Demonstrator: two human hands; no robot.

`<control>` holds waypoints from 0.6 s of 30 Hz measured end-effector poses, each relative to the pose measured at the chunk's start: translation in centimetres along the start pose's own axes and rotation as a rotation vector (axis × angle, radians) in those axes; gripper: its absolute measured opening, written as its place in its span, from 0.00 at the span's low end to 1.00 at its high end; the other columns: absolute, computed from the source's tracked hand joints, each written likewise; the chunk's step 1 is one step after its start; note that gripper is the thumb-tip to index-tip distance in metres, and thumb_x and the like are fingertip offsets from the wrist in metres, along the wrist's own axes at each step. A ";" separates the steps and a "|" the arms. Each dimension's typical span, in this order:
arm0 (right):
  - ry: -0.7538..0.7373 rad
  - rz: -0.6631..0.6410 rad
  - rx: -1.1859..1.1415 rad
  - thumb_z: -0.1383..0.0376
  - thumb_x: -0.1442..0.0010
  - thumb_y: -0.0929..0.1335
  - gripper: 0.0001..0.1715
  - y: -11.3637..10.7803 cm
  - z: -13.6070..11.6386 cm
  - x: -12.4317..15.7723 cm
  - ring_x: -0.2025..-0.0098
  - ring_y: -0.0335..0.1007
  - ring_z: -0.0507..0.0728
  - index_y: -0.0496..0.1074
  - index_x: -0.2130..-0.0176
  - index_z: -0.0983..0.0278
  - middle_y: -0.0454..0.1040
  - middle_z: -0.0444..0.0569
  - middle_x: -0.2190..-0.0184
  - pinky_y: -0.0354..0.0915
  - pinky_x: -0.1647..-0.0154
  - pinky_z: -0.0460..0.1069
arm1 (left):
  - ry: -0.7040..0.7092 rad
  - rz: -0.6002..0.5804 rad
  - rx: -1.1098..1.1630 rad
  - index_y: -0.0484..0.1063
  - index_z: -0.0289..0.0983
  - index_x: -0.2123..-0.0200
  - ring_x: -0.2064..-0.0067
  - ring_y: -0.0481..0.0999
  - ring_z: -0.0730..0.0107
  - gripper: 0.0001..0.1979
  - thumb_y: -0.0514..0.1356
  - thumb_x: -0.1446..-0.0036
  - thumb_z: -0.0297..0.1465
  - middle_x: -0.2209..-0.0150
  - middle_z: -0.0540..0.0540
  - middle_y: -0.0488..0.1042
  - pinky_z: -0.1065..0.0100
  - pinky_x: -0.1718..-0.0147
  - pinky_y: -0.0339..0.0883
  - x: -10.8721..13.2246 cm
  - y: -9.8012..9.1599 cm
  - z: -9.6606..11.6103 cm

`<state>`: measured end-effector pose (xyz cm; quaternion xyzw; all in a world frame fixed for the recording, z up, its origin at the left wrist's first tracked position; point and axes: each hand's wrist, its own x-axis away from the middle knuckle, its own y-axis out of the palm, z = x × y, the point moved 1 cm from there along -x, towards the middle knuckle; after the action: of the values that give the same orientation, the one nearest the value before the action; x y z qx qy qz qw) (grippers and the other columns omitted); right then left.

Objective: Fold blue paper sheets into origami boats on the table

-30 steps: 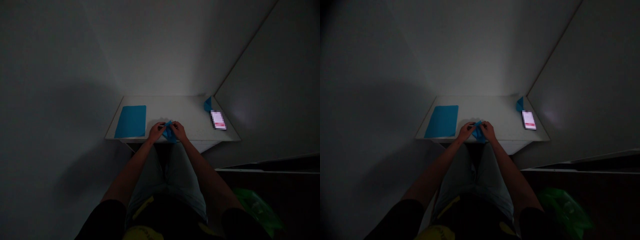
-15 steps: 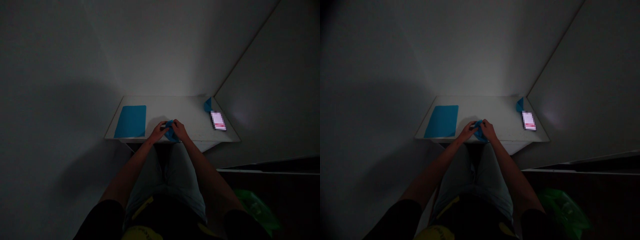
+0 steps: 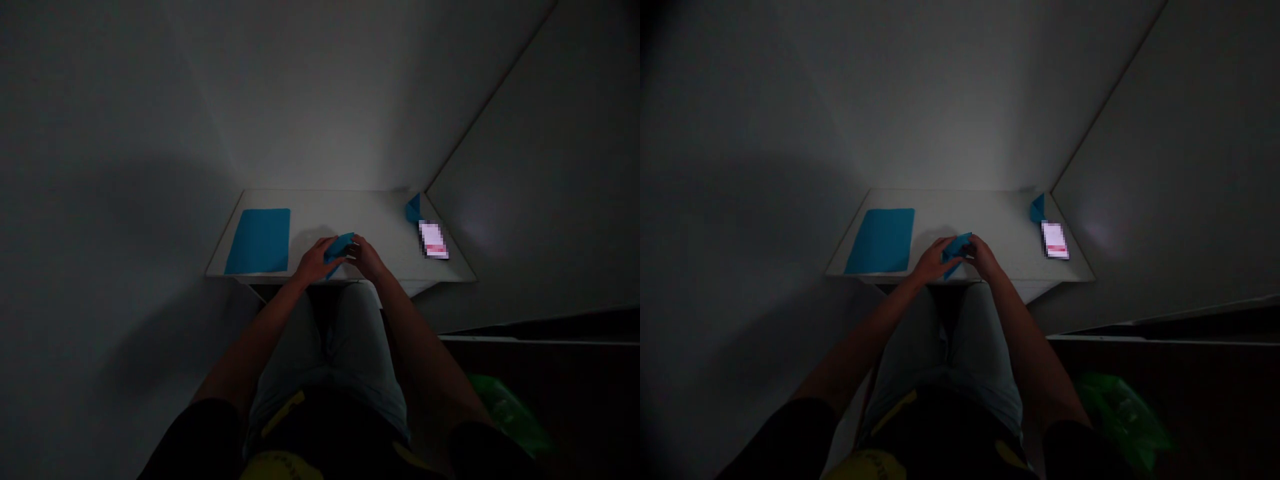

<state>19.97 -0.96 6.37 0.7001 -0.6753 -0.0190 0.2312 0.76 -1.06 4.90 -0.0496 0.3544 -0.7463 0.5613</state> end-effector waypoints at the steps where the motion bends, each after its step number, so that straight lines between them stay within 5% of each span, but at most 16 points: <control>1: -0.005 -0.013 0.016 0.47 0.47 0.74 0.21 0.1 0.0 0.1 0.51 0.77 0.62 0.73 0.59 0.55 0.80 0.45 0.61 0.73 0.50 0.56 | -0.009 0.000 -0.005 0.66 0.42 0.28 0.34 0.73 0.53 0.35 0.67 0.35 0.44 0.33 0.38 0.71 0.55 0.33 0.67 0.1 0.2 0.0; 5: -0.141 -0.116 0.238 0.42 0.38 0.69 0.25 0.4 0.3 0.2 0.42 0.73 0.64 0.77 0.53 0.55 0.81 0.48 0.51 0.71 0.45 0.59 | -0.091 0.039 0.035 0.72 0.39 0.33 0.38 0.76 0.55 0.24 0.58 0.29 0.37 0.38 0.38 0.76 0.54 0.35 0.67 -0.2 0.5 -0.4; 12: -0.688 -0.155 0.911 0.51 0.29 0.66 0.21 0.2 1.6 -0.1 0.43 0.72 0.65 0.78 0.45 0.58 0.79 0.55 0.47 0.64 0.36 0.63 | -0.352 0.123 0.226 0.81 0.36 0.58 0.56 0.80 0.59 0.20 0.52 0.26 0.40 0.60 0.43 0.83 0.61 0.49 0.72 -1.2 0.5 -0.3; 18: -0.786 -0.198 1.107 0.52 0.27 0.66 0.19 0.3 2.1 0.5 0.45 0.72 0.65 0.80 0.50 0.62 0.77 0.59 0.49 0.66 0.37 0.62 | -0.522 0.224 0.364 0.76 0.37 0.68 0.62 0.77 0.63 0.19 0.54 0.29 0.40 0.67 0.45 0.79 0.65 0.58 0.71 -1.9 0.5 -0.4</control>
<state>19.03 -2.05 4.74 0.7148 -0.5521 0.0555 -0.4257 1.68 0.76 4.93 -0.0988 0.0628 -0.6932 0.7112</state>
